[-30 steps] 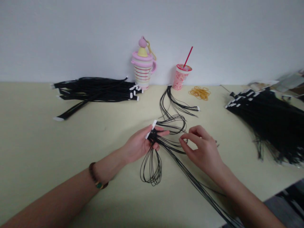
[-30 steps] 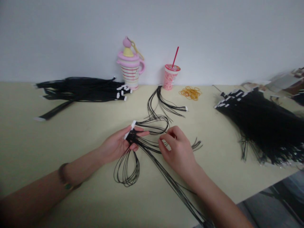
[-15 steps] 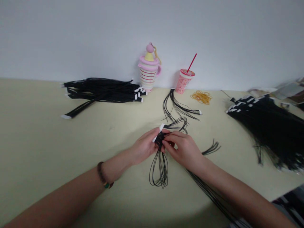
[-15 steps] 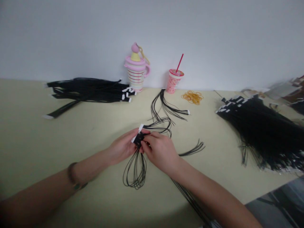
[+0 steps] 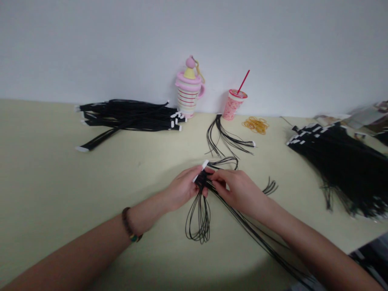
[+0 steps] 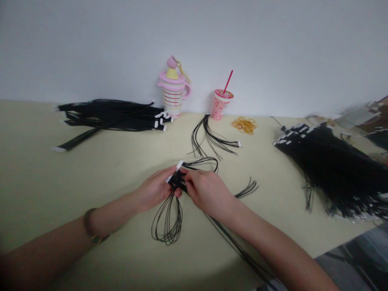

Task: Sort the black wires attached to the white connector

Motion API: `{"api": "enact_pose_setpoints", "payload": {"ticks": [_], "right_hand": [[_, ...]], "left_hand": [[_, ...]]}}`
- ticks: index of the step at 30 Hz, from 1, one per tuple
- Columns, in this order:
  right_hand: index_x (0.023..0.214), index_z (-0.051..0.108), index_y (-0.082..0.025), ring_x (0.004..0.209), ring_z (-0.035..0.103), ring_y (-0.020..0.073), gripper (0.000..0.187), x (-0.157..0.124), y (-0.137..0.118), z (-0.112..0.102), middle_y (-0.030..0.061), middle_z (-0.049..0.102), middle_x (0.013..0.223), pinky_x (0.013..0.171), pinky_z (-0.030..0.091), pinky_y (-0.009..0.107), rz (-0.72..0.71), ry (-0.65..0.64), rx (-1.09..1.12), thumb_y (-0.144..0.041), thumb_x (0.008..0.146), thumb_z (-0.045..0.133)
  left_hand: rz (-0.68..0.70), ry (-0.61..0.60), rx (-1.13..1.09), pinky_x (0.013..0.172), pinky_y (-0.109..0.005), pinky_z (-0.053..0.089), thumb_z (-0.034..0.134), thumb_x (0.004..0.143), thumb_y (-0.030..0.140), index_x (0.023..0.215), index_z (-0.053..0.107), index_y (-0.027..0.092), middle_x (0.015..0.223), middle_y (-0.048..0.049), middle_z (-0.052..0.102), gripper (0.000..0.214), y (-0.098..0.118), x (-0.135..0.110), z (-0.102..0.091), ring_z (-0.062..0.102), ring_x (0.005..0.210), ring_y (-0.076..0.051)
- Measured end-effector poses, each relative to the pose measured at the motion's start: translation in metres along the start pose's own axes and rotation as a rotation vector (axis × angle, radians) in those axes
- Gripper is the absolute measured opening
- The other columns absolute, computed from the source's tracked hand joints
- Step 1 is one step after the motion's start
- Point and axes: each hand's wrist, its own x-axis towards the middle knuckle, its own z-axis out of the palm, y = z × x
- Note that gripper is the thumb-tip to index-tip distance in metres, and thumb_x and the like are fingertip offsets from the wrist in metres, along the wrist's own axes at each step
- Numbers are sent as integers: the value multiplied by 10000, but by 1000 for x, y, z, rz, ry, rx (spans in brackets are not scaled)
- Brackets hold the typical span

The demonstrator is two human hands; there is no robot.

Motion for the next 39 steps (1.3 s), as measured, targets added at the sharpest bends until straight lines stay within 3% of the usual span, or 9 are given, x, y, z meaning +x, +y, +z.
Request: {"api": "enact_pose_setpoints", "payload": {"ticks": [3, 6, 9, 15, 20, 23, 26, 32, 39], "right_hand": [[980, 623, -159, 510, 466, 85, 249, -9, 7, -13, -7, 581, 637, 513, 359, 220, 56, -22, 307, -135, 780, 476], [745, 635, -158, 429, 403, 80, 102, -26, 24, -36, -26, 486, 498, 414, 282, 211, 189, -77, 808, -194, 749, 540], [700, 650, -194, 397, 418, 103, 153, -47, 45, -63, -7, 477, 448, 410, 314, 256, 105, 112, 1157, -326, 735, 581], [646, 652, -264, 408, 266, 53, 104, -72, 69, -97, -18, 324, 490, 420, 151, 305, 171, 694, 1044, -341, 712, 674], [675, 671, -327, 493, 326, 59, 175, -76, 72, -107, 19, 513, 712, 460, 110, 337, 199, 846, 1034, -403, 810, 589], [710, 676, -282, 462, 317, 43, 89, -67, 68, -99, -2, 500, 655, 432, 185, 293, 225, 866, 1017, -307, 781, 628], [711, 670, -227, 514, 455, 71, 53, -47, 56, -74, 6, 584, 707, 429, 293, 232, 216, 886, 901, -259, 690, 707], [706, 653, -141, 470, 459, 76, 180, -10, 20, -12, -5, 551, 538, 424, 337, 201, 228, 414, 463, -293, 790, 605], [710, 660, -147, 476, 483, 67, 201, -2, 14, 26, 5, 623, 578, 449, 347, 199, 169, 292, 333, -312, 802, 590]], "left_hand": [[-45, 34, 4, 503, -254, 445, 447, 894, 332, 974, 614, 93, 876, -108, 638, 302, 4, -1, -1, 527, 487, -91], [-99, 25, -2, 503, -236, 422, 444, 893, 370, 968, 608, 102, 1002, -163, 650, 323, 7, -1, -3, 510, 472, -72], [-132, 20, -7, 509, -228, 407, 432, 899, 376, 955, 599, 101, 1072, -201, 635, 326, 8, -1, -5, 488, 459, -58], [-155, 37, -29, 493, -232, 386, 439, 894, 371, 931, 601, 95, 1031, -203, 655, 322, 10, 0, -4, 448, 430, -48], [-165, 28, -23, 488, -227, 386, 454, 887, 372, 897, 606, 93, 994, -202, 667, 318, 8, 0, -6, 421, 413, -36], [-188, 46, 10, 460, -213, 361, 462, 882, 372, 875, 615, 87, 952, -190, 679, 324, 8, 1, -7, 399, 400, -29], [-198, 59, 30, 432, -200, 333, 468, 878, 369, 845, 614, 88, 909, -183, 687, 318, 9, 1, -5, 377, 389, -24], [-198, 84, 91, 412, -213, 325, 477, 865, 367, 833, 624, 79, 783, -160, 693, 324, 8, 0, 0, 364, 365, -39], [-172, 49, 107, 401, -217, 350, 460, 870, 341, 789, 638, 104, 597, -55, 630, 308, 7, -1, 2, 396, 356, -60]]}}
